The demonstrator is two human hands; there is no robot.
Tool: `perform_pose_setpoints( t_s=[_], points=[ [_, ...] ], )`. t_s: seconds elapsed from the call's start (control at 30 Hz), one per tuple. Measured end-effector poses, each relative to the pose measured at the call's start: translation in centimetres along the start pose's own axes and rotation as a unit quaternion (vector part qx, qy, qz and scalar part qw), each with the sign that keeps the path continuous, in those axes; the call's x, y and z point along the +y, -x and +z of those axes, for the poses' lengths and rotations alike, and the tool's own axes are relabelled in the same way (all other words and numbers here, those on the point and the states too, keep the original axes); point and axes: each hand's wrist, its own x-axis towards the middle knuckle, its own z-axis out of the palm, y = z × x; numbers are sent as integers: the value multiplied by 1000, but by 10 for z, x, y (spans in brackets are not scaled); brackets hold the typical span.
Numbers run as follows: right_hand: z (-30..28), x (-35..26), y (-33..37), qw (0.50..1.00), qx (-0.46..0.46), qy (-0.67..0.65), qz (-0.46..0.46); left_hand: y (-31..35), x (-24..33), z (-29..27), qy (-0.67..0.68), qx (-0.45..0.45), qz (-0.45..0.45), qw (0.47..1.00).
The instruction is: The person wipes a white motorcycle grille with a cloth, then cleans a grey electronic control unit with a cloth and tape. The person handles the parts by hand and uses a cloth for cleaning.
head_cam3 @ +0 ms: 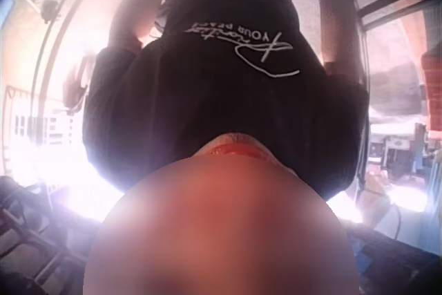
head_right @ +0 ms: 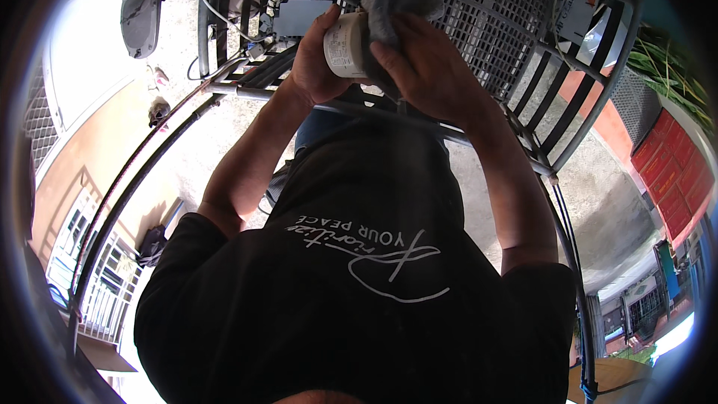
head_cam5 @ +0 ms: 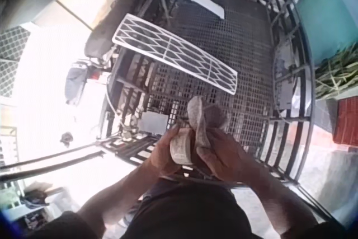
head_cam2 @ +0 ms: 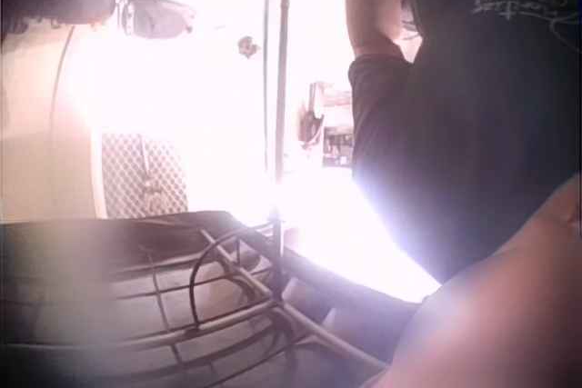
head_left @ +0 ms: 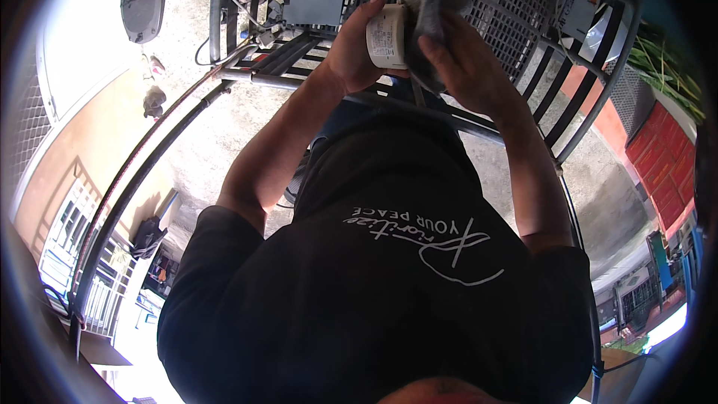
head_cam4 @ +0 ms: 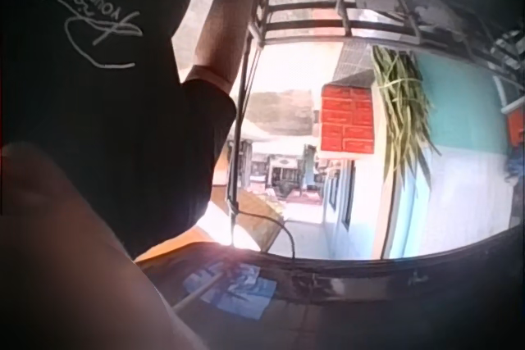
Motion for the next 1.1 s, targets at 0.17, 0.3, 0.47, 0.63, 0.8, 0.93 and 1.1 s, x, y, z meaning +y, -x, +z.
perform_pose_setpoints(
  t_s=[0.17, 0.3, 0.47, 0.63, 0.8, 0.93, 1.1],
  points=[
    [37, -18, 12, 931, -201, -73, 295, 7, 5, 8, -106, 41, -45, 993],
    [57, -10, 27, 933, -47, -196, 298, 15, -5, 11, -347, 87, 125, 925],
    [75, -8, 37, 748, 45, -275, 602, 4, -20, 0, -257, 93, 134, 952],
    [62, 15, 58, 660, 244, -350, 619, -50, -9, -64, 32, 130, 48, 990],
    [73, 16, 107, 782, 74, -221, 578, -149, -10, -155, -64, 227, -38, 971],
    [95, -17, 147, 831, -35, -155, 533, -209, -42, -212, -80, 228, -99, 965],
    [112, -41, 165, 891, 5, -28, 454, -256, -77, -251, -77, 221, -154, 960]
  ],
)
